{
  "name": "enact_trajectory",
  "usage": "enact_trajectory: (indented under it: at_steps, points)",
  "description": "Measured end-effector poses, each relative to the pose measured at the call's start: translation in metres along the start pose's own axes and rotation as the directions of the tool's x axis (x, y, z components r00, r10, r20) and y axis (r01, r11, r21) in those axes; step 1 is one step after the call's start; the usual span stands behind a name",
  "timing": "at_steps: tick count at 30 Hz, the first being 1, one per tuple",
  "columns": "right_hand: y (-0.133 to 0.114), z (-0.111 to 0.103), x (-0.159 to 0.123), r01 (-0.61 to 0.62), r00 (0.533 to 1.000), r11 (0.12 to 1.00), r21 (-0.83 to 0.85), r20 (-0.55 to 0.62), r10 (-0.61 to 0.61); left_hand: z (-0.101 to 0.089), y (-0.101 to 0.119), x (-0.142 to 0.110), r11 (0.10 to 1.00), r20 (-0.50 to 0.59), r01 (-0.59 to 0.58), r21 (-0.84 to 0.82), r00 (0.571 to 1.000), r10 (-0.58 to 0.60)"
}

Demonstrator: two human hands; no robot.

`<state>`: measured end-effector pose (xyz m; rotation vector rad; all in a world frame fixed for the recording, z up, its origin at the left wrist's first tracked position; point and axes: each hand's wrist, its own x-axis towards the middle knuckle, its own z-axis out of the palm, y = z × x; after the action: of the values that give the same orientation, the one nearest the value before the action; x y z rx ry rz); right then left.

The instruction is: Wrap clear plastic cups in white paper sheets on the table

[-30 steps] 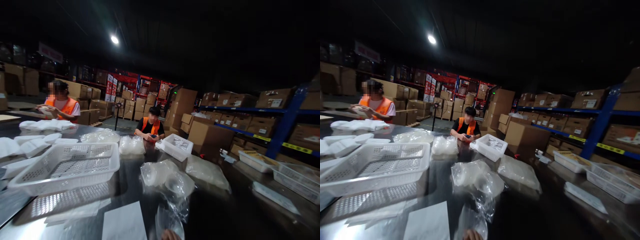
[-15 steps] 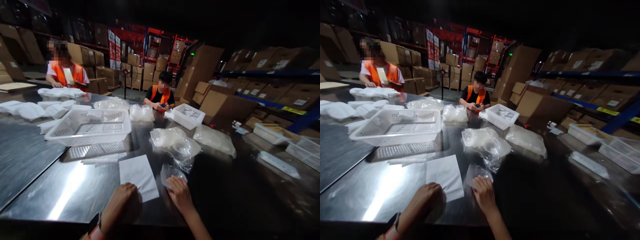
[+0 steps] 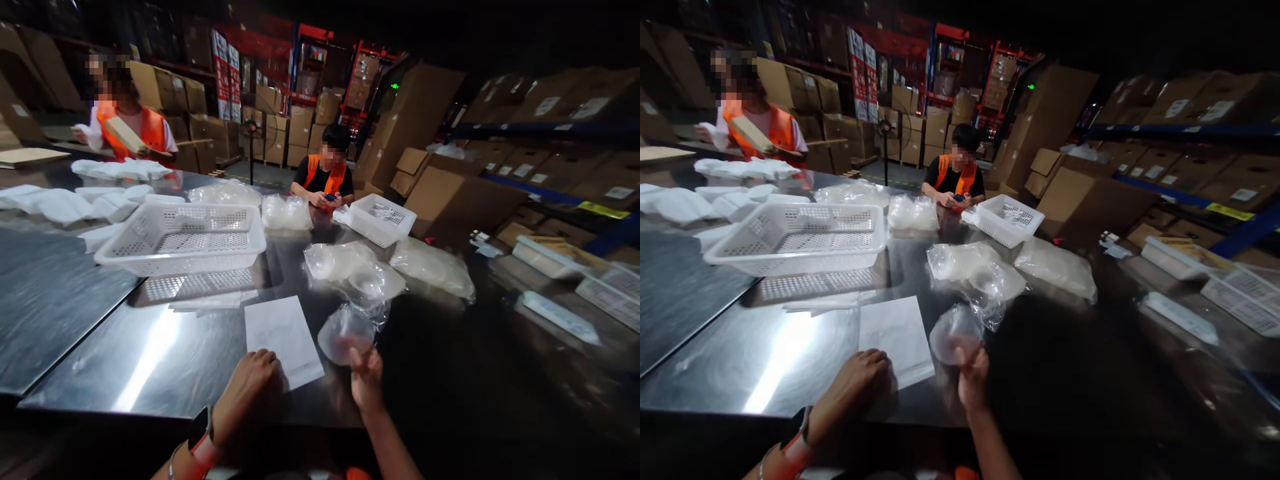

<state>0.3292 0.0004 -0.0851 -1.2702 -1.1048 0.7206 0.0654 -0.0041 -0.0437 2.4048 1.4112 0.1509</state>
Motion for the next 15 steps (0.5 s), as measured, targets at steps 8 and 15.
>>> enact_trajectory:
  at_steps: [8,15]
  points:
    - [0.026,0.024,-0.050,-0.429,0.900,0.686,0.588,0.217,0.377,0.007,0.022,-0.009,0.992,0.031,0.128,0.012,0.991,-0.129]
    - [0.015,0.016,-0.053,-0.437,0.893,0.680,0.588,0.198,0.403,0.007,0.022,-0.007,0.985,0.043,0.139,0.101,0.989,-0.144]
